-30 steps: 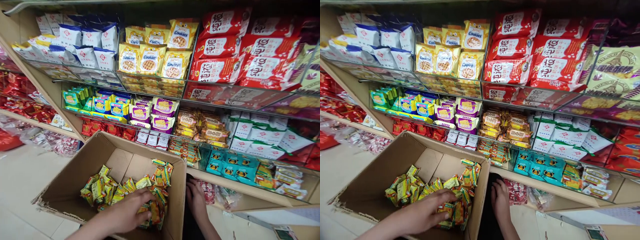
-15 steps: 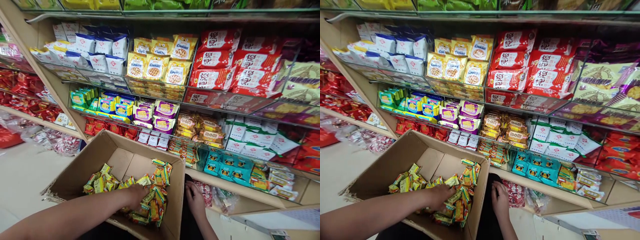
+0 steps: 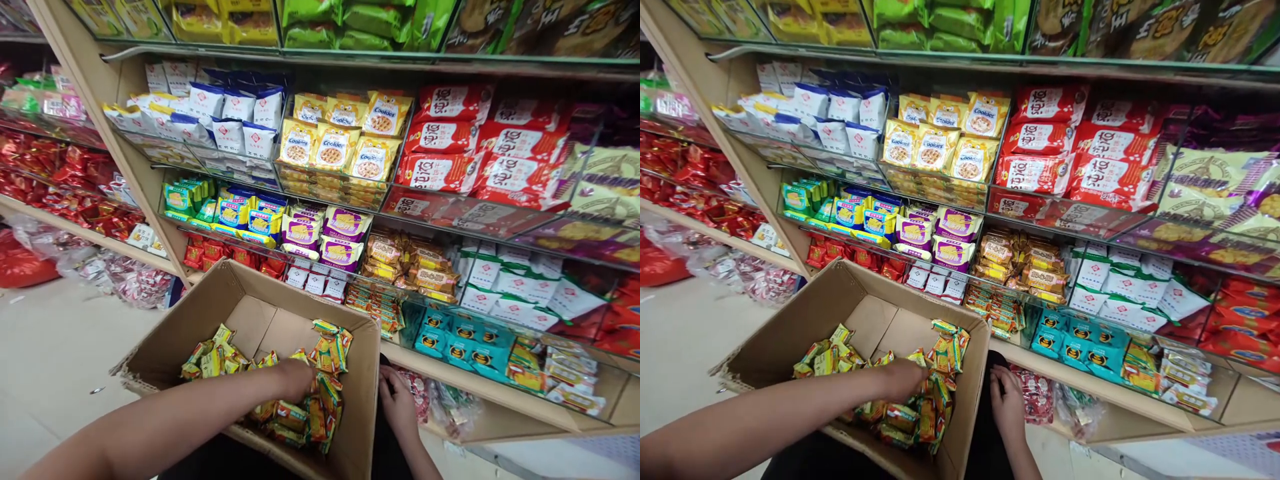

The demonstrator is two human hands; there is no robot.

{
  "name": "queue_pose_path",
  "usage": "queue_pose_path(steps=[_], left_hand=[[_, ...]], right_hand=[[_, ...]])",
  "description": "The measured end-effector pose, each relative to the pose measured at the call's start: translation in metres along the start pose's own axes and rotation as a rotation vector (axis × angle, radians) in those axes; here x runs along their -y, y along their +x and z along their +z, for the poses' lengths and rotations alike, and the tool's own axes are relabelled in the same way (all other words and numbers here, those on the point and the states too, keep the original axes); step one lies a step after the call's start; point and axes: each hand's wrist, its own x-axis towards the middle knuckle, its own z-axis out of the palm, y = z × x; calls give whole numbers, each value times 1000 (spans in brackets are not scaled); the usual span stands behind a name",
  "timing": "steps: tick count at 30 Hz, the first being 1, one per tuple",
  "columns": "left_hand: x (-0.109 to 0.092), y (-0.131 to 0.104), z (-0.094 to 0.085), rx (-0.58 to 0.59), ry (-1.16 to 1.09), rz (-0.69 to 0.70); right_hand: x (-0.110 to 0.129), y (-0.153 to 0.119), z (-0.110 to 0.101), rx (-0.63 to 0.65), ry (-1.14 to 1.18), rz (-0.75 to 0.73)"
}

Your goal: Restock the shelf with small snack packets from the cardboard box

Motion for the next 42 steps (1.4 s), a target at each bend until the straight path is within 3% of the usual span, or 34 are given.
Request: queue_pose_path(steps=[3, 7, 11, 14, 16, 19, 22, 28, 33, 36, 39, 42], left_hand=[[1, -10, -25, -1, -91, -11], [-8, -38, -47, 36, -336, 54], [-34, -63, -45, 77, -800, 177], [-54, -69, -34, 46, -942, 241], [-62, -66, -24, -119, -973, 254], [-68, -56, -12, -483, -988, 257], [-68, -50, -5, -670, -980, 249], [-71, -48, -5, -682, -1154, 251], [-73, -45, -2, -784, -1091, 219], [-71, -44, -1, -830, -1020, 228], [-69, -45, -2, -854, -905, 239], [-68, -48, -4, -715, -860, 272]], right_hand=[[13, -1, -10, -43, 37, 86], [78, -8, -29, -159, 259, 231], [154, -10, -33, -18, 270, 237], [178, -4, -22, 74, 238, 230], [182, -1, -14, 68, 241, 219], [180, -4, -4, 69, 304, 232], [177, -14, 1, 32, 403, 279], [166, -29, 7, -113, 399, 200], [163, -31, 10, -182, 395, 215], [167, -29, 5, -98, 474, 243], [171, -30, -6, 74, 549, 155], [167, -32, -24, 176, 535, 71]])
